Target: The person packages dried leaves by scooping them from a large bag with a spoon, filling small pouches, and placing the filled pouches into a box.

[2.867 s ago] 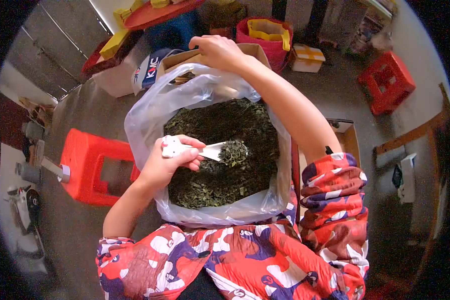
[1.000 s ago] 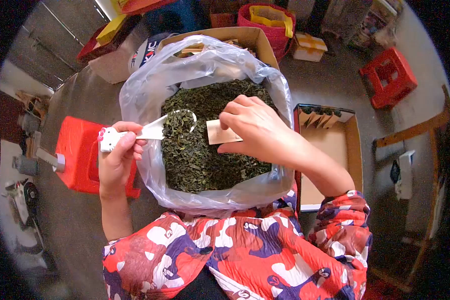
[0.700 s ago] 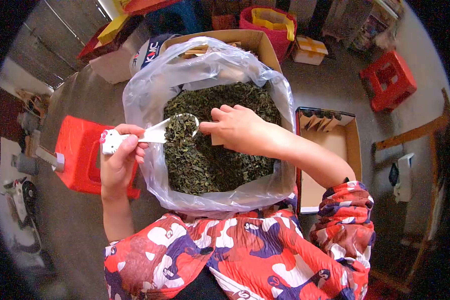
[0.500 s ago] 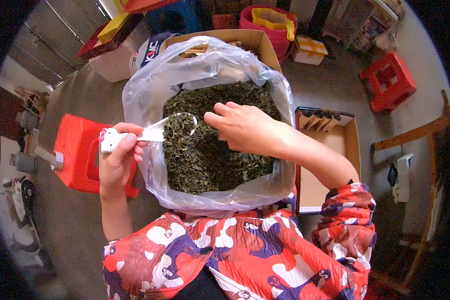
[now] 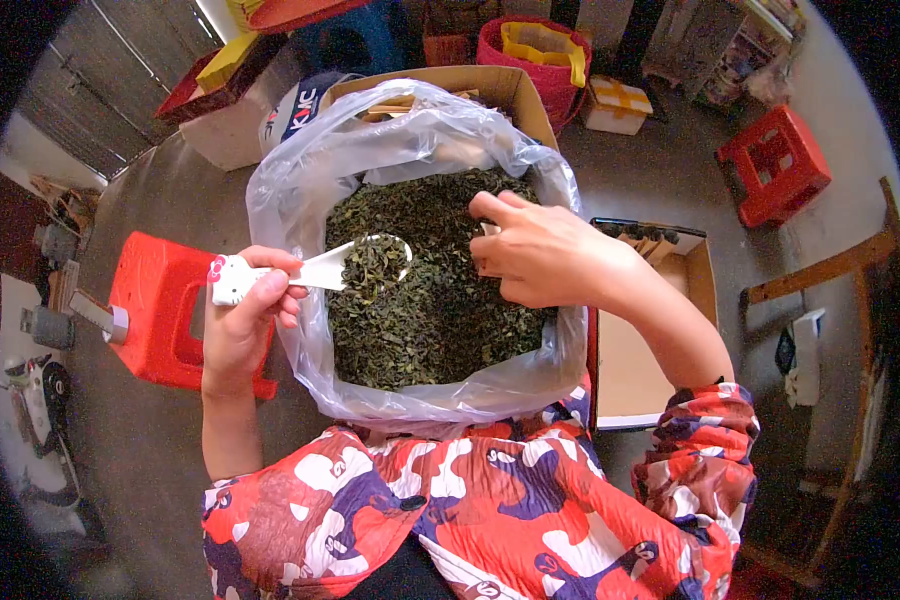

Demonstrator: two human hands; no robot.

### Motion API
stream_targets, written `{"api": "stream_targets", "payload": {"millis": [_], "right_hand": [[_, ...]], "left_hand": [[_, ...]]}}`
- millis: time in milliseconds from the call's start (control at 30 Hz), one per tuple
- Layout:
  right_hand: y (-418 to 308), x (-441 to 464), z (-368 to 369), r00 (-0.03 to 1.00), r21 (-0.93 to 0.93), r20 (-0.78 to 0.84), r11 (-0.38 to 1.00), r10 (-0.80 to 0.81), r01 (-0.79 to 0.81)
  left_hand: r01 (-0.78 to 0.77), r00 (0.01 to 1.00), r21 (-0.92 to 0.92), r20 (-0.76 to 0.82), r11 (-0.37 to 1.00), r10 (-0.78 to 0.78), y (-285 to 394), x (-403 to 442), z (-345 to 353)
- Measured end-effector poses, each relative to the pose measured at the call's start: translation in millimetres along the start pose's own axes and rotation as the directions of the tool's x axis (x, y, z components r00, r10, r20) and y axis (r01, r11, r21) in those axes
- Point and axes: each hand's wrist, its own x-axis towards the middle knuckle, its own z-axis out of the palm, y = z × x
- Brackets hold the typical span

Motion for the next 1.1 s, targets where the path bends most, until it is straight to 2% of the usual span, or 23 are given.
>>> {"api": "stream_targets", "payload": {"millis": [100, 200, 233, 433, 533, 567, 633, 700, 767, 867, 967, 1000, 1033, 1100], "right_hand": [[-3, -6, -2, 0.992, 0.009, -0.094, 0.996, 0.085, -0.084], [-14, -1, -7, 0.991, 0.158, -0.127, 0.987, 0.044, -0.024], [-24, 5, -8, 0.978, 0.161, -0.206, 0.985, -0.027, 0.061], [-27, 17, 11, 0.946, 0.228, -0.309, 0.958, -0.097, 0.173], [-30, 17, 15, 0.946, 0.221, -0.3, 0.956, -0.122, 0.193], [-32, 18, 17, 0.95, 0.234, -0.288, 0.953, -0.121, 0.192], [-35, 19, 19, 0.958, 0.257, -0.259, 0.947, -0.122, 0.19], [-35, 20, 23, 0.957, 0.268, -0.264, 0.944, -0.12, 0.192], [-36, 20, 25, 0.952, 0.274, -0.288, 0.943, -0.104, 0.186], [-33, 15, 28, 0.96, 0.311, -0.274, 0.94, -0.049, 0.137], [-31, 10, 31, 0.957, 0.364, -0.289, 0.923, -0.017, 0.126], [-31, 9, 31, 0.953, 0.379, -0.303, 0.916, -0.015, 0.135], [-31, 9, 32, 0.946, 0.366, -0.325, 0.921, -0.009, 0.134], [-30, 9, 34, 0.93, 0.336, -0.368, 0.933, 0.0, 0.133]], "left_hand": [[0.003, 1.0, -0.005, 0.003, 1.0, -0.003, 1, 0, 2], [0.005, 1.0, -0.003, 0.012, 1.0, -0.005, 2, 2, 5], [0.007, 1.0, 0.005, 0.016, 1.0, -0.007, 4, 2, 7], [0.023, 0.999, 0.085, 0.034, 0.996, -0.026, 3, 3, 12], [0.038, 0.997, 0.173, 0.058, 0.984, -0.048, 8, 8, 19], [0.023, 0.992, 0.279, 0.112, 0.96, -0.057, 14, 12, 23], [-0.023, 0.973, 0.474, 0.211, 0.88, -0.088, 28, 23, 35], [-0.226, 0.921, 0.562, 0.39, 0.796, -0.013, 35, 39, 52], [-0.527, 0.809, 0.609, 0.574, 0.592, 0.129, 35, 56, 62], [-0.588, 0.789, 0.674, 0.6, 0.447, 0.132, 52, 64, 67], [-0.523, 0.824, 0.675, 0.556, 0.52, 0.106, 58, 63, 74], [-0.579, 0.791, 0.639, 0.592, 0.507, 0.158, 47, 65, 76], [-0.599, 0.763, 0.618, 0.633, 0.509, 0.129, 41, 68, 77], [-0.629, 0.748, 0.591, 0.636, 0.505, 0.188, 33, 69, 76]]}}
